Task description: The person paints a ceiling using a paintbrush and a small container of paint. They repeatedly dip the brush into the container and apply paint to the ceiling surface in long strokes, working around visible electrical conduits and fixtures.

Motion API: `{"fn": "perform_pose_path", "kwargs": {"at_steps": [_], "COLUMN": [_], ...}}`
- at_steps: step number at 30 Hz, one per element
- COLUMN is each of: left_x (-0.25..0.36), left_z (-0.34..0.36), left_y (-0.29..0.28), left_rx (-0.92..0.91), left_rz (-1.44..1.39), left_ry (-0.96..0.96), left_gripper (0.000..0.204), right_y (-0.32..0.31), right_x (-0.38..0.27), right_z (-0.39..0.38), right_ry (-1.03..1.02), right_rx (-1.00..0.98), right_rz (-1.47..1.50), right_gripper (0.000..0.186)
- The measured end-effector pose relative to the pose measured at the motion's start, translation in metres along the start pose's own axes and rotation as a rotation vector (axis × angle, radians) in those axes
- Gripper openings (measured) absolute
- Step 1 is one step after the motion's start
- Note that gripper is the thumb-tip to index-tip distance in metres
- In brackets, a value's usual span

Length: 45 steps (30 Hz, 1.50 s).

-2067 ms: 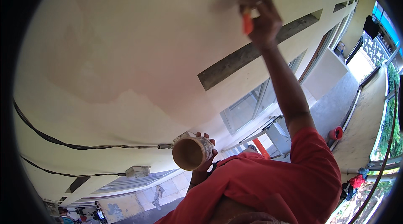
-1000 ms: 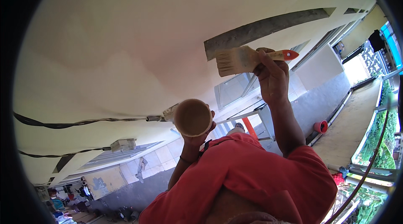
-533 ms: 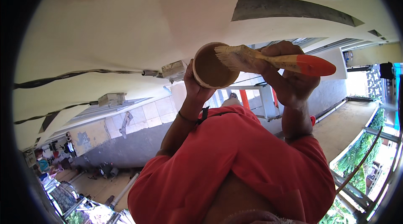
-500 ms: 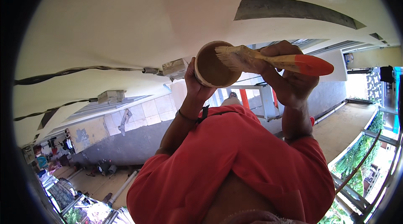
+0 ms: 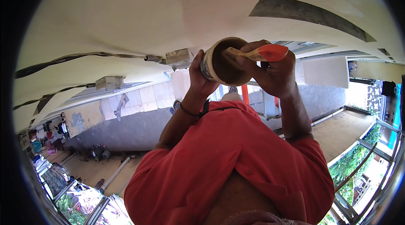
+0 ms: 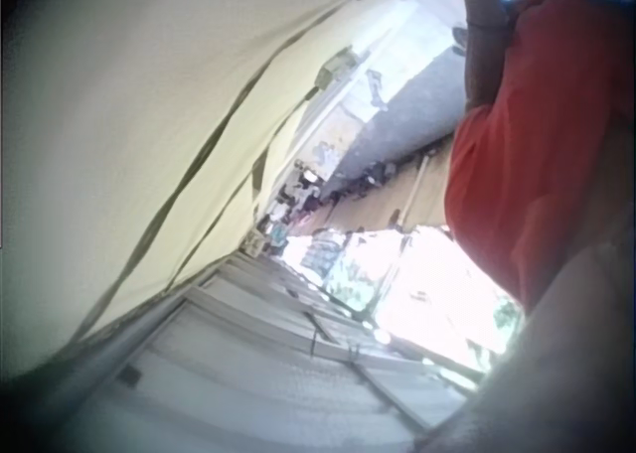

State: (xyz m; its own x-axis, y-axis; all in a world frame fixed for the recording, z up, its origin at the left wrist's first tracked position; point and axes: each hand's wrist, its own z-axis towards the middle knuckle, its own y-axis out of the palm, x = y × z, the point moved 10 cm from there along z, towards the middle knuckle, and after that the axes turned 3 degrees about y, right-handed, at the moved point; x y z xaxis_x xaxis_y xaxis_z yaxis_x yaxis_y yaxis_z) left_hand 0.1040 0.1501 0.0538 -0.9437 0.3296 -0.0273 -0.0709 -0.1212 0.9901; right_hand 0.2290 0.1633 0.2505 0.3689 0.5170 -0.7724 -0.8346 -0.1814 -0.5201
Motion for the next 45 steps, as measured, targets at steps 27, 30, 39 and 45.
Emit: {"fn": "perform_pose_path", "kwargs": {"at_steps": [27,30,39,45], "left_x": [-0.002,-0.001,-0.006,-0.005], "left_z": [-0.004,-0.004,-0.002,-0.002], "left_y": [0.000,-0.003,-0.006,-0.008], "left_rx": [-0.018,-0.012,0.010,0.057], "left_rz": [-0.099,-0.089,-0.033,0.044], "left_ry": [-0.008,0.003,-0.020,-0.013], "left_gripper": [0.074,0.074,0.069,0.062], "right_y": [-0.036,-0.043,-0.019,0.008], "right_x": [0.038,0.051,0.021,-0.003], "right_z": [-0.018,-0.024,-0.019,-0.010], "right_ry": [0.217,0.248,-0.018,-0.177], "right_rx": [0.285,0.356,0.176,0.019], "right_rz": [0.453,0.529,0.114,-0.235], "right_gripper": [0.021,0.022,0.017,0.023]}}
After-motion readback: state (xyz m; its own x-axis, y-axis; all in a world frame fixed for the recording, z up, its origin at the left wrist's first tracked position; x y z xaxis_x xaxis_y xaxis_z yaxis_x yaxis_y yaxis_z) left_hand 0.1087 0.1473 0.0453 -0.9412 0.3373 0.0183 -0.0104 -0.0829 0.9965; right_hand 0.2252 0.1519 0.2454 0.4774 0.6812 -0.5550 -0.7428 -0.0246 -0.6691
